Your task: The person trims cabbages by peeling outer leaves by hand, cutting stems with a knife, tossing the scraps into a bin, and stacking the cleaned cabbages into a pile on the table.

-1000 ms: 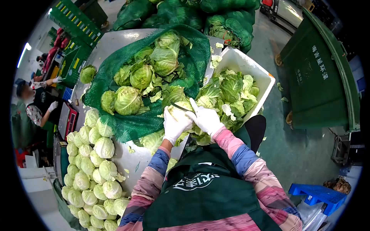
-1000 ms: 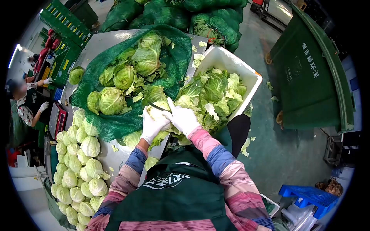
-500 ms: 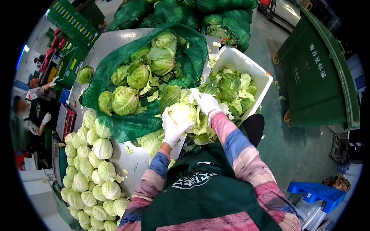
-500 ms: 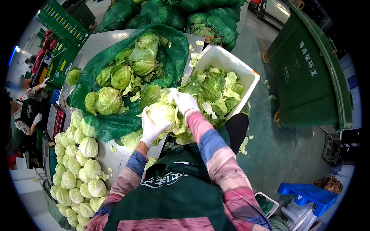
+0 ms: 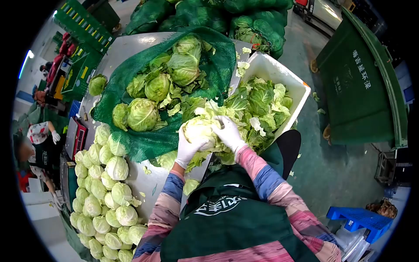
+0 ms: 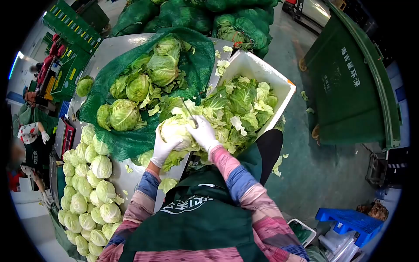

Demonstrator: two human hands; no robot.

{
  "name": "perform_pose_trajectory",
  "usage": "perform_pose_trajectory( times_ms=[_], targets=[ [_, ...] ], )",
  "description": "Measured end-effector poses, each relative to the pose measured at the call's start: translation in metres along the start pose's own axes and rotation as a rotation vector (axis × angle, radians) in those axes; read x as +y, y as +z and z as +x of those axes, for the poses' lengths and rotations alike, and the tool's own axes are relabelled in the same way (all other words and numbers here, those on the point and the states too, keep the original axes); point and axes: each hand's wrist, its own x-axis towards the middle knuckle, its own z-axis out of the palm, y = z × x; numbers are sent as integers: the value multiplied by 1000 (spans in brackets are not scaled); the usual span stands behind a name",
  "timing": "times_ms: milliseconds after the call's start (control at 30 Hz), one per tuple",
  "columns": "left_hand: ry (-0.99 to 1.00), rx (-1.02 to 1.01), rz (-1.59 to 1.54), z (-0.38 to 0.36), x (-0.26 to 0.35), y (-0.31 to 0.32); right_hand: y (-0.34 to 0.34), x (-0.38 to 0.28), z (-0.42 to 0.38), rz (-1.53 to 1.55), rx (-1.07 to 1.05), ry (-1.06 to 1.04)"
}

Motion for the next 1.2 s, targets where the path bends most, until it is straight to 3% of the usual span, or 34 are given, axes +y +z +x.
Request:
perform_pose_trajectory(
  times_ms=[100, 167, 233, 300, 367, 467, 533, 567, 633, 667, 800, 833, 933, 1000, 1033, 1100, 1133, 1167, 1200],
  targets=[
    [-26, -10, 128, 4, 7, -8, -1, 47, 22, -62, 63, -11],
    [-3, -27, 158, 5, -1, -14, -19, 64, 23, -337, -37, 68],
    [-53, -35, 194, 3, -19, -30, -29, 80, 17, -297, 19, 112],
    [-101, -35, 97, 2, -15, -31, -36, 35, 3, -207, 101, -1],
    [-18, -89, 634, -1, 20, -20, -28, 0, 4, -256, 110, -218],
    [29, -106, 536, -3, 21, -5, -21, -30, 6, -374, 79, -325],
    [22, -39, 554, -5, 2, -2, -29, -35, 15, -359, -196, -69],
    [24, -36, 549, -7, 5, 11, -25, -30, 17, -364, -196, -72],
    [-95, 218, 411, -14, 6, 39, -13, -17, 18, -335, -43, -214],
    [-44, 274, 503, -14, 0, 43, -9, -12, 21, -361, -40, -215],
    [-56, 177, 509, -6, 3, 31, -4, 10, 37, -345, 45, -168],
    [-52, 189, 508, -7, -9, 25, -5, 12, 45, -340, 80, -26],
    [8, 127, 182, -14, -34, 13, -7, 50, 53, -445, 67, 83],
    [-63, 121, 287, -14, -4, 14, -18, 53, 51, -474, -15, 157],
    [-141, 114, 383, -15, 7, 15, -22, 58, 47, -476, -15, 158],
    [-61, 90, 380, -2, 2, 5, -29, 64, 43, -413, 99, 14],
    [-81, 98, 438, 0, 18, 7, -34, 50, 40, -477, 40, 93],
    [-111, 102, 499, 0, 26, 7, -39, 36, 29, -472, 114, -3],
    [3, 107, 559, 2, 20, 7, -41, 22, 24, -404, 43, -132]
  ],
)
